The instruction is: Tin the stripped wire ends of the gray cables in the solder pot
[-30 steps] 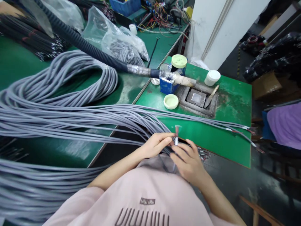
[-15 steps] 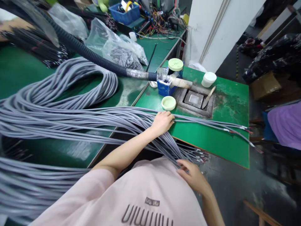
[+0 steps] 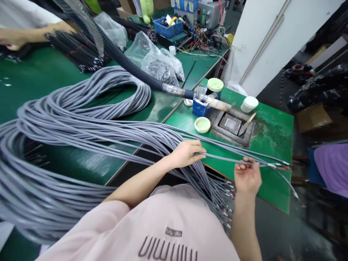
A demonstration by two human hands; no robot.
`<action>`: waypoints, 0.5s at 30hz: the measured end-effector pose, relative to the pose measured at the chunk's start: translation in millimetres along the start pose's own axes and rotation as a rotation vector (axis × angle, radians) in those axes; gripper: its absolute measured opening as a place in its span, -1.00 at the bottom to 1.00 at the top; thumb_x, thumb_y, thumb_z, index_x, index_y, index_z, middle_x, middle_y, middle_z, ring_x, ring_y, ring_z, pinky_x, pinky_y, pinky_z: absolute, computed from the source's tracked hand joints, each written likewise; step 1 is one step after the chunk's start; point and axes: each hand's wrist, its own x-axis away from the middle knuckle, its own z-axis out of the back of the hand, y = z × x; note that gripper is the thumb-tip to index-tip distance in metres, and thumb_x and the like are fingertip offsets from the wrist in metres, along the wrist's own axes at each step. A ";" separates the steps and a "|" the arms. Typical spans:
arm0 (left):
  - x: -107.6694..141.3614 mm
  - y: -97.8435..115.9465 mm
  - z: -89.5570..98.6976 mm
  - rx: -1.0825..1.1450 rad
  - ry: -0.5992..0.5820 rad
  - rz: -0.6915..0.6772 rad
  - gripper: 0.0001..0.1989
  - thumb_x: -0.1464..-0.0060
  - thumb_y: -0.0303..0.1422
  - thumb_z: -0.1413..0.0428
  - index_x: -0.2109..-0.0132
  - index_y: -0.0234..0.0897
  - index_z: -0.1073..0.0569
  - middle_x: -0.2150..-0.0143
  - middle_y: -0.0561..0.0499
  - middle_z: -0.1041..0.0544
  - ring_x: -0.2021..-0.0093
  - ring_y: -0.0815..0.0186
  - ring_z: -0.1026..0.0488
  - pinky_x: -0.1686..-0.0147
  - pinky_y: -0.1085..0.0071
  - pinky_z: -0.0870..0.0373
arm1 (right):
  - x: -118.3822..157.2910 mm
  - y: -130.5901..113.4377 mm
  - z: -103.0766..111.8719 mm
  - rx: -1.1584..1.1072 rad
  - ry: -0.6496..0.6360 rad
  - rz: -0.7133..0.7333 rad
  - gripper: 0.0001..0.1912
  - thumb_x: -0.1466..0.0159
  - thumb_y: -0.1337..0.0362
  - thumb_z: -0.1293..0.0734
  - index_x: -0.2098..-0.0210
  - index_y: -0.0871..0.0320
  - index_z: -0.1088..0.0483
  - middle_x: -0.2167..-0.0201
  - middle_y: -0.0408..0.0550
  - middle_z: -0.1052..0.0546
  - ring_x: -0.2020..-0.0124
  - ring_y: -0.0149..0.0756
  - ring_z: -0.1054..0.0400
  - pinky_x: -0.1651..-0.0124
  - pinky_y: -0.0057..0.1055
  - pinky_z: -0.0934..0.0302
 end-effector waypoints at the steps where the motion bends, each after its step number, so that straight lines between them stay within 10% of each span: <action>1: 1.4 -1.2 -2.1 0.004 -0.001 -0.003 -0.75 -0.24 -0.24 -0.07 0.11 -0.26 -0.56 0.26 -0.03 -0.51 0.25 0.34 -0.45 0.27 0.47 -0.28 | -2.1 -8.1 7.9 -0.016 0.033 0.057 -0.76 -0.18 0.13 -0.40 0.25 0.14 -0.44 0.36 -0.21 -0.49 0.55 -0.56 -0.27 0.46 -0.53 -0.23; 10: 15.5 -9.3 -18.2 -0.050 -0.124 0.012 -0.71 -0.27 -0.23 -0.02 0.05 -0.26 -0.54 0.19 -0.07 -0.53 0.18 0.26 -0.45 0.19 0.37 -0.25 | 2.5 -43.1 40.0 0.227 0.337 0.528 -0.66 -0.25 0.11 -0.30 0.01 0.04 -0.39 0.53 -0.25 -0.44 0.61 -0.41 -0.28 0.52 -0.42 -0.24; 13: 20.0 -8.7 -17.6 0.070 -0.105 0.018 -0.71 -0.23 -0.21 -0.07 0.04 -0.28 -0.55 0.17 -0.09 -0.54 0.15 0.23 -0.44 0.14 0.34 -0.27 | 15.6 -51.6 29.7 0.478 0.175 0.708 -0.60 -0.24 0.15 -0.26 -0.04 0.13 -0.39 0.69 -0.24 -0.40 0.64 -0.29 -0.27 0.48 -0.30 -0.29; 15: 21.5 -4.9 -16.4 0.264 -0.067 0.030 -0.70 -0.20 -0.21 -0.11 0.04 -0.30 -0.55 0.18 -0.11 -0.55 0.14 0.24 -0.44 0.10 0.34 -0.30 | 30.4 -54.3 13.7 0.685 0.005 0.576 -0.65 -0.21 0.22 -0.28 0.04 0.20 -0.44 0.76 -0.25 -0.34 0.69 -0.31 -0.21 0.50 -0.32 -0.24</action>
